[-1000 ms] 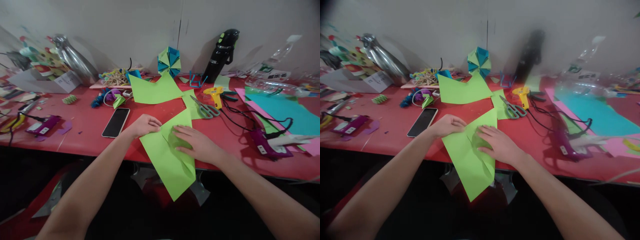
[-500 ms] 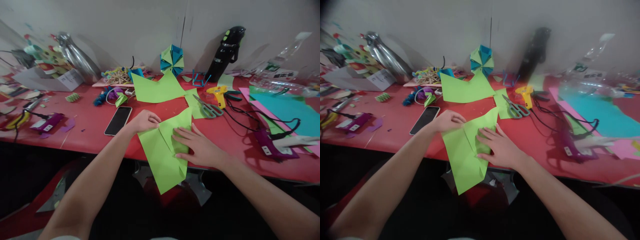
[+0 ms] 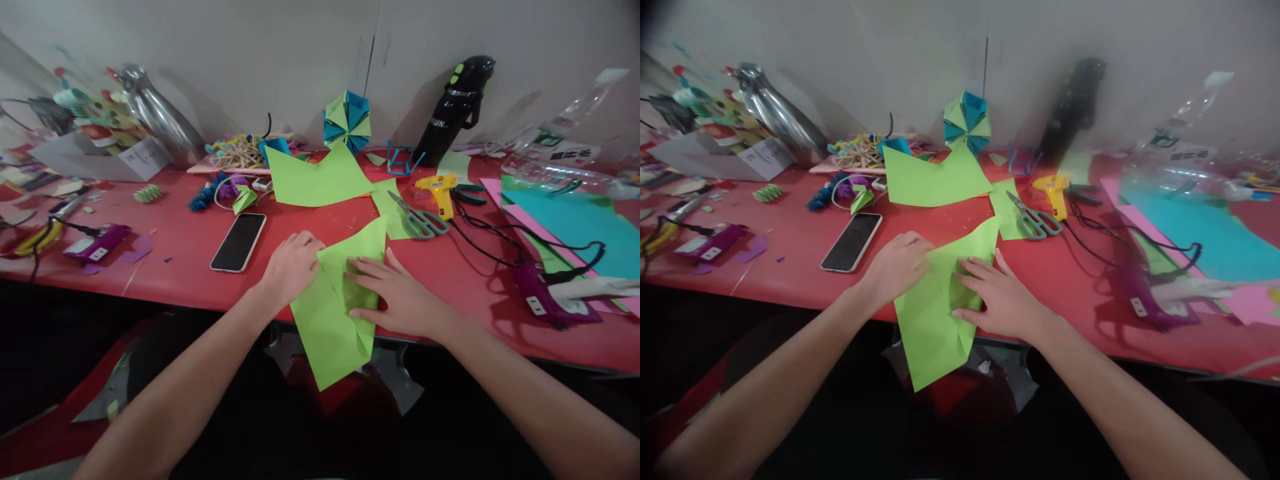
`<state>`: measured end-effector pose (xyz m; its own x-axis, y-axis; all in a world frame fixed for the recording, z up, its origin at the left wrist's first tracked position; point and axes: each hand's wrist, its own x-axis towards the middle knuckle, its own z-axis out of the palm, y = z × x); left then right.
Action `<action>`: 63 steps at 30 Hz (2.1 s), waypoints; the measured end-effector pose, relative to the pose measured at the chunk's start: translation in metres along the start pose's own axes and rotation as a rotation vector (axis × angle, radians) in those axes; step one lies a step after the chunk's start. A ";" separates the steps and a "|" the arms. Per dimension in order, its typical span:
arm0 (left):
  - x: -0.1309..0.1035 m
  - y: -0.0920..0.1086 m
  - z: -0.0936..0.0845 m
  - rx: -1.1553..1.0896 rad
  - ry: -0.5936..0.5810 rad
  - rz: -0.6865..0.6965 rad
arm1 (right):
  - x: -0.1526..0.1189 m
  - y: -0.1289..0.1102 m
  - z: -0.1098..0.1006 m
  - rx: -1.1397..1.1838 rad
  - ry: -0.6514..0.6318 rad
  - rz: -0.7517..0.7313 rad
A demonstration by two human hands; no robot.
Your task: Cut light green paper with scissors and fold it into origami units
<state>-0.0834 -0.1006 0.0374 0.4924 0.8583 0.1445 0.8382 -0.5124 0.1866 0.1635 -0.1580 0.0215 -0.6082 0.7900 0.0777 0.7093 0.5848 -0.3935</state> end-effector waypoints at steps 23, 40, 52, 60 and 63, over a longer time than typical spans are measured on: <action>-0.033 0.045 0.002 0.153 -0.137 0.077 | -0.001 0.010 0.000 -0.006 -0.153 0.039; -0.027 0.043 0.000 0.153 -0.197 0.069 | -0.015 0.002 0.005 0.001 -0.226 0.029; -0.029 0.046 -0.001 0.179 -0.168 0.058 | -0.005 0.015 -0.007 -0.009 -0.181 0.159; -0.031 0.046 0.000 0.163 -0.164 0.048 | 0.007 0.041 -0.006 -0.101 -0.097 0.249; -0.032 0.045 0.001 0.151 -0.167 0.046 | 0.011 0.054 -0.006 -0.154 -0.060 0.273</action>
<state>-0.0612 -0.1506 0.0400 0.5526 0.8333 -0.0159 0.8332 -0.5518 0.0343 0.1968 -0.1166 0.0065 -0.4046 0.9120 -0.0677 0.8920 0.3772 -0.2491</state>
